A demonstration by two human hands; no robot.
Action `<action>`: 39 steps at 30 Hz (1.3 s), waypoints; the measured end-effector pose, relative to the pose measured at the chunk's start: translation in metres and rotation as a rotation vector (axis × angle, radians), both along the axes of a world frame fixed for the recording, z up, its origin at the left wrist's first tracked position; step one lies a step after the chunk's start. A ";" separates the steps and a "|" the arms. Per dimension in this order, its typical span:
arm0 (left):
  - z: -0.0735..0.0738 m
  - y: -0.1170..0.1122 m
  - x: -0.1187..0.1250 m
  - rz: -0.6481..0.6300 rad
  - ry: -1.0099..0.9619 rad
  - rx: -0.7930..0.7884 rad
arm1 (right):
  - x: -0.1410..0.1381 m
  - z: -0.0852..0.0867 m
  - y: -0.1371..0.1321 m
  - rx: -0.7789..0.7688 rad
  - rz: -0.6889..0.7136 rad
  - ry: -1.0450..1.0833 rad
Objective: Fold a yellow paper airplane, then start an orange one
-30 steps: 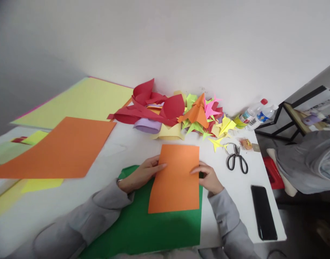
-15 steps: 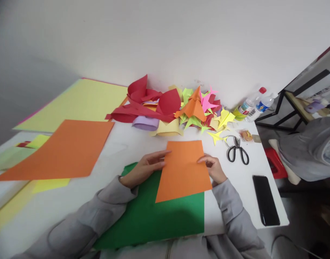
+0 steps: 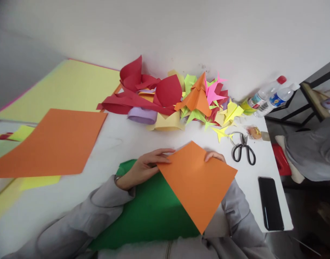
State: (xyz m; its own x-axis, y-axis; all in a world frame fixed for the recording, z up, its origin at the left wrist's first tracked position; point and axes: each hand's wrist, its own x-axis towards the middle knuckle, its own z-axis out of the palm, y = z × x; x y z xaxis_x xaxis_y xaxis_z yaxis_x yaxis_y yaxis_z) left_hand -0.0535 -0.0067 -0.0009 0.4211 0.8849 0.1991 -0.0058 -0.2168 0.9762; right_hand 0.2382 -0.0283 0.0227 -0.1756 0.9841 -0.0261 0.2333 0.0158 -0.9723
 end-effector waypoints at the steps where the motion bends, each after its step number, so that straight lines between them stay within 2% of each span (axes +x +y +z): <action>1: 0.000 0.000 0.000 0.012 -0.001 0.002 | -0.001 0.002 -0.001 -0.035 0.020 0.072; 4: 0.001 0.000 -0.001 0.063 -0.025 0.006 | -0.004 0.006 -0.002 -0.117 0.058 0.227; 7: 0.001 0.000 -0.002 0.122 -0.023 0.051 | -0.005 0.003 0.003 -0.109 -0.019 0.209; 9: 0.000 -0.001 -0.003 0.220 -0.016 0.105 | -0.002 -0.003 0.008 -0.115 -0.097 0.253; 11: -0.001 -0.002 -0.004 0.335 0.009 0.181 | 0.005 -0.011 0.012 -0.051 -0.221 0.262; 13: -0.002 -0.003 -0.005 0.383 0.061 0.260 | 0.014 -0.017 0.014 0.108 -0.331 0.172; 15: -0.002 -0.003 -0.006 0.362 0.114 0.347 | 0.022 -0.018 0.013 0.290 -0.328 0.015; 18: 0.000 0.001 -0.009 0.303 0.147 0.492 | 0.027 -0.016 0.010 0.482 -0.104 -0.245; 20: 0.001 0.005 -0.012 0.271 0.209 0.551 | 0.026 -0.016 0.009 0.531 0.039 -0.302; 22: 0.001 0.009 -0.015 0.241 0.299 0.569 | 0.025 -0.017 0.009 0.520 0.108 -0.308; 24: 0.000 0.012 -0.019 0.172 0.363 0.566 | 0.024 -0.019 0.010 0.462 0.118 -0.324; 27: -0.002 0.015 -0.023 0.017 0.410 0.500 | 0.024 -0.018 0.011 0.381 0.132 -0.331; 29: -0.002 0.015 -0.023 -0.027 0.431 0.440 | 0.024 -0.015 0.012 0.361 0.154 -0.320; 35: 0.002 0.012 -0.022 -0.035 0.461 0.359 | 0.027 -0.013 0.010 0.330 0.157 -0.322; 37: 0.003 0.010 -0.022 -0.017 0.497 0.348 | 0.027 -0.017 0.008 0.319 0.100 -0.323; 39: 0.003 0.008 -0.022 0.033 0.544 0.337 | 0.024 -0.023 0.006 0.299 -0.034 -0.337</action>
